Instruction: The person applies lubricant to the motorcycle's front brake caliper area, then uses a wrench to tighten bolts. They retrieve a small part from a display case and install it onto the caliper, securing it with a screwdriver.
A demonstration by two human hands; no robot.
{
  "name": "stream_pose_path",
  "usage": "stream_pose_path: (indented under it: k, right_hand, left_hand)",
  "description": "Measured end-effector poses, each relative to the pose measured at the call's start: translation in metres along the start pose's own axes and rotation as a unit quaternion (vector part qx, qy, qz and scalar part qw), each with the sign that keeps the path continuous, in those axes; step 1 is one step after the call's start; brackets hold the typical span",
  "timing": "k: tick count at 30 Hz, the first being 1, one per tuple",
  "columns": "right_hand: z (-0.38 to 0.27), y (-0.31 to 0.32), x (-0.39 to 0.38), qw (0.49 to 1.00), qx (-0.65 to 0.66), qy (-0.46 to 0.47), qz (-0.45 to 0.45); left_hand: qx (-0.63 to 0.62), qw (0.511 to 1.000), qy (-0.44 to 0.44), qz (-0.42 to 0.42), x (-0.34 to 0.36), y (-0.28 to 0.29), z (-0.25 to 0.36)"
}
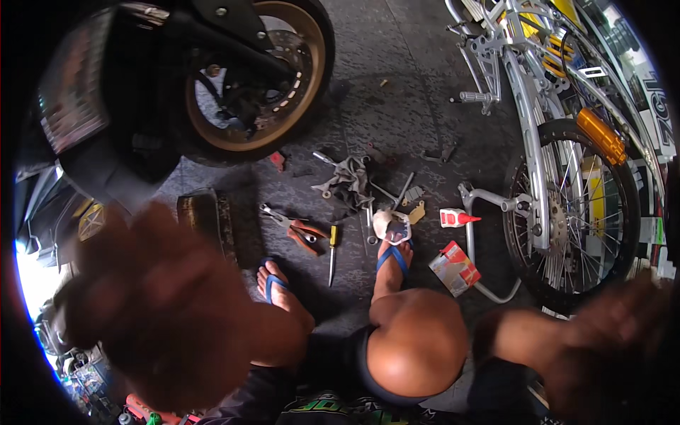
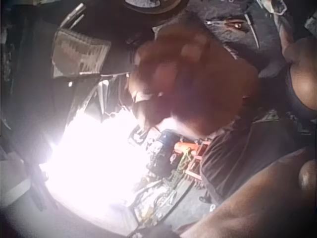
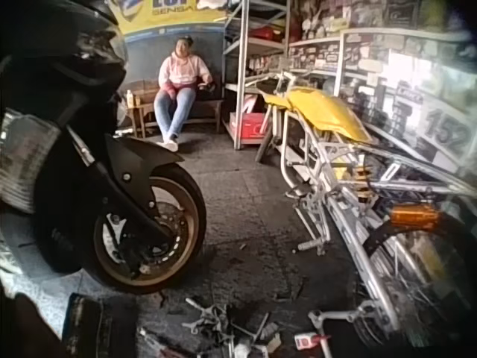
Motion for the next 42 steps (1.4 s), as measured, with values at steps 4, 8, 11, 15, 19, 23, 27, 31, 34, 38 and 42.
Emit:
stream_pose_path:
  k: [4, 8, 11, 15, 19, 23, 27, 31, 34, 38, 42]
  right_hand:
    - [-0.050, -0.013, 0.044, 0.982, -0.015, 0.130, -0.139]
    - [-0.061, -0.025, 0.057, 0.969, -0.050, 0.128, -0.205]
    - [-0.051, -0.030, 0.064, 0.979, -0.043, 0.103, -0.172]
    - [-0.036, -0.055, 0.081, 0.980, -0.033, 0.018, -0.194]
    - [-0.043, -0.052, 0.078, 0.981, -0.019, -0.015, -0.191]
    - [-0.032, -0.064, 0.082, 0.983, 0.001, -0.032, -0.181]
    - [-0.013, -0.083, 0.063, 0.979, 0.016, -0.056, -0.194]
    - [0.000, -0.105, 0.032, 0.975, 0.057, -0.094, -0.192]
    - [0.010, -0.128, 0.001, 0.966, 0.102, -0.135, -0.195]
    - [0.015, -0.158, -0.053, 0.954, 0.137, -0.171, -0.207]
    - [0.009, -0.185, -0.089, 0.934, 0.189, -0.205, -0.221]
  left_hand:
    - [0.448, 0.821, -0.155, -0.318, 0.013, -0.056, 0.060]
    - [0.511, 0.759, -0.175, -0.365, 0.027, -0.066, 0.076]
    - [0.544, 0.702, -0.192, -0.418, 0.023, -0.079, 0.096]
    - [0.553, 0.703, -0.150, -0.421, 0.045, -0.062, 0.107]
    - [0.559, 0.691, -0.167, -0.427, 0.033, -0.070, 0.124]
    - [0.573, 0.669, -0.181, -0.438, 0.034, -0.069, 0.127]
    - [0.567, 0.677, -0.179, -0.434, 0.041, -0.065, 0.124]
    - [0.576, 0.662, -0.188, -0.441, 0.035, -0.068, 0.125]
    - [0.583, 0.652, -0.188, -0.446, 0.035, -0.075, 0.121]
    - [0.572, 0.659, -0.201, -0.445, 0.031, -0.074, 0.119]
    - [0.585, 0.649, -0.195, -0.445, 0.029, -0.075, 0.120]
Point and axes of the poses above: each hand's wrist, its own x-axis towards the middle knuckle, its own y-axis out of the back of the hand, z = x × y, the point moved 5 cm from there along x, towards the middle knuckle, and after that the axes turned 6 degrees about y, right-handed, at the moved point
